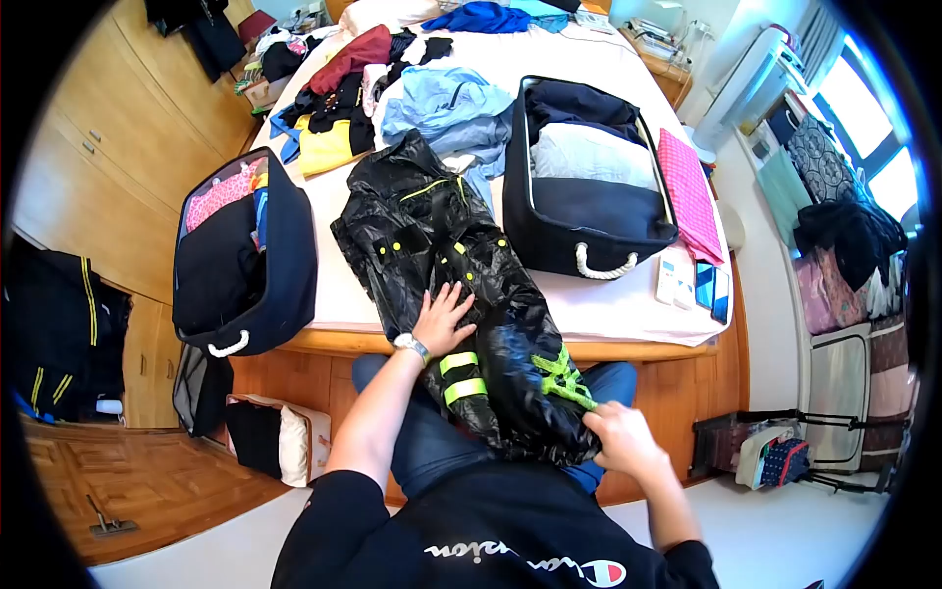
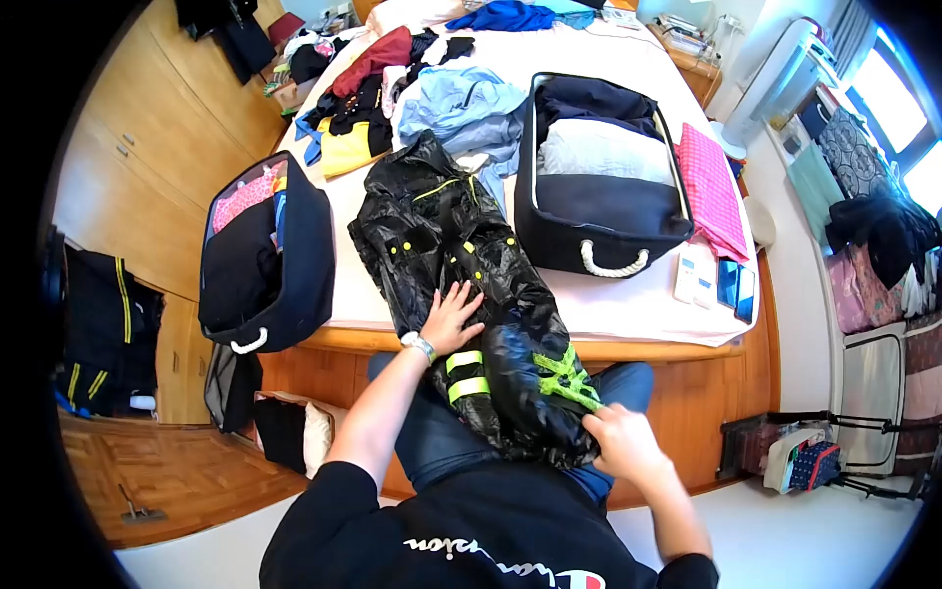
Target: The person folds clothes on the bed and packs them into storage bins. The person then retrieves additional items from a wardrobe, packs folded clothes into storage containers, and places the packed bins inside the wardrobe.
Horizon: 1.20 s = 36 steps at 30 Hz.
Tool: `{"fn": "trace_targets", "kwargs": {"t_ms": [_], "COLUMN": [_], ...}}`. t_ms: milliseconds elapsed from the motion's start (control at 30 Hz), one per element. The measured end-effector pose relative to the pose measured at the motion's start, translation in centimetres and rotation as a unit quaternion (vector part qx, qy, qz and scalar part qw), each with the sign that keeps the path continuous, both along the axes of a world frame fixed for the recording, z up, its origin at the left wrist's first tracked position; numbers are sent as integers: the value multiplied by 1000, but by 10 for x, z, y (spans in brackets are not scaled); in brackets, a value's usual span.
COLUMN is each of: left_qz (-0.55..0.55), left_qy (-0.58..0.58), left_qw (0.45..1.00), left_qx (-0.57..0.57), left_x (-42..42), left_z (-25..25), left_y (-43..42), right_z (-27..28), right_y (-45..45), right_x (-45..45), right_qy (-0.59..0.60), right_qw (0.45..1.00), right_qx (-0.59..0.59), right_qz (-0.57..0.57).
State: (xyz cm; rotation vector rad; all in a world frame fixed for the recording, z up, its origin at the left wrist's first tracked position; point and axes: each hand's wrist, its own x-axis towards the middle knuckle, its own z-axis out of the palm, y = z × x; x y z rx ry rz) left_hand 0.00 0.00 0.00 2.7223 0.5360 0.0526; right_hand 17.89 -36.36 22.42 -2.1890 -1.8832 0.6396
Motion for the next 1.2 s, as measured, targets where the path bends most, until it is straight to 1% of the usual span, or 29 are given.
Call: {"fn": "trace_targets", "kwargs": {"t_ms": [67,100,133,167,200,233,267,300,367,400,433,467,500,533,567,600,633,667,700,767,800,833,867,900,967,1100,1133,1167,1200], "left_qz": [-3,-25,-31,-36,170,64,140,209,178,226,278,326,369,412,394,354,274,198,174,172,199,231,233,232,186,156,128,62,79], "left_qy": [-4,-39,-122,-201,-203,-252,-375,-482,-503,-479,-447,-410,-369,-345,-332,-309,-280,-207,-188,-126,-95,-66,-62,-59,-61,-81,-111,-111,-94], "left_qw": [1000,999,990,969,815,847,721,560,470,592,648,698,743,804,856,880,919,957,961,970,969,966,969,971,981,984,984,987,985], "left_qx": [18,19,-63,-140,-516,-463,-566,-640,-703,-607,-550,-488,-420,-254,-46,67,36,55,103,118,115,91,55,21,11,36,51,102,120], "left_x": [7,76,61,44,31,13,-8,-30,-55,-60,-64,-66,-64,-58,-57,-53,-39,-20,1,23,24,20,8,-5,-21,-33,-42,-55,-61], "left_z": [-3,-16,-30,-42,-3,-57,-44,-16,38,29,21,14,10,38,61,88,116,128,120,114,104,97,71,46,35,50,44,30,21], "left_y": [-9,20,29,41,41,75,66,48,18,4,-7,-17,-25,-38,-46,-55,-57,-63,-68,-56,-48,-43,-39,-34,-32,-39,-44,-46,-50], "right_z": [47,76,84,100,99,89,79,65,-5,-27,-53,-132,-202,-210,-213,-210,-206,-199,-188,-176,-165,-155,-166,-183,-222,-193,-183,-171,-162], "right_y": [52,108,141,181,222,259,294,328,397,405,409,417,411,404,403,409,409,402,396,383,365,341,315,290,264,242,228,213,199], "right_x": [22,53,52,51,56,67,70,69,66,58,53,64,74,69,66,67,65,59,54,51,51,49,58,70,95,83,82,82,73], "right_qy": [4,-67,-45,-97,-134,-153,-140,-127,-156,-200,-241,-216,-182,-175,-168,-191,-212,-232,-269,-285,-189,-145,-140,-135,-101,-136,-113,-84,-129], "right_qw": [998,995,997,993,987,972,969,964,902,917,927,933,957,971,979,974,970,966,956,937,940,955,965,974,989,985,977,975,974], "right_qx": [-22,-35,38,34,76,167,201,234,394,341,286,283,224,161,99,107,109,107,115,194,265,237,198,160,102,106,171,184,152], "right_qz": [65,62,51,55,46,62,33,3,-88,-50,-10,44,31,-11,-57,-52,-47,-38,-16,55,101,106,96,83,38,21,54,96,107]}}
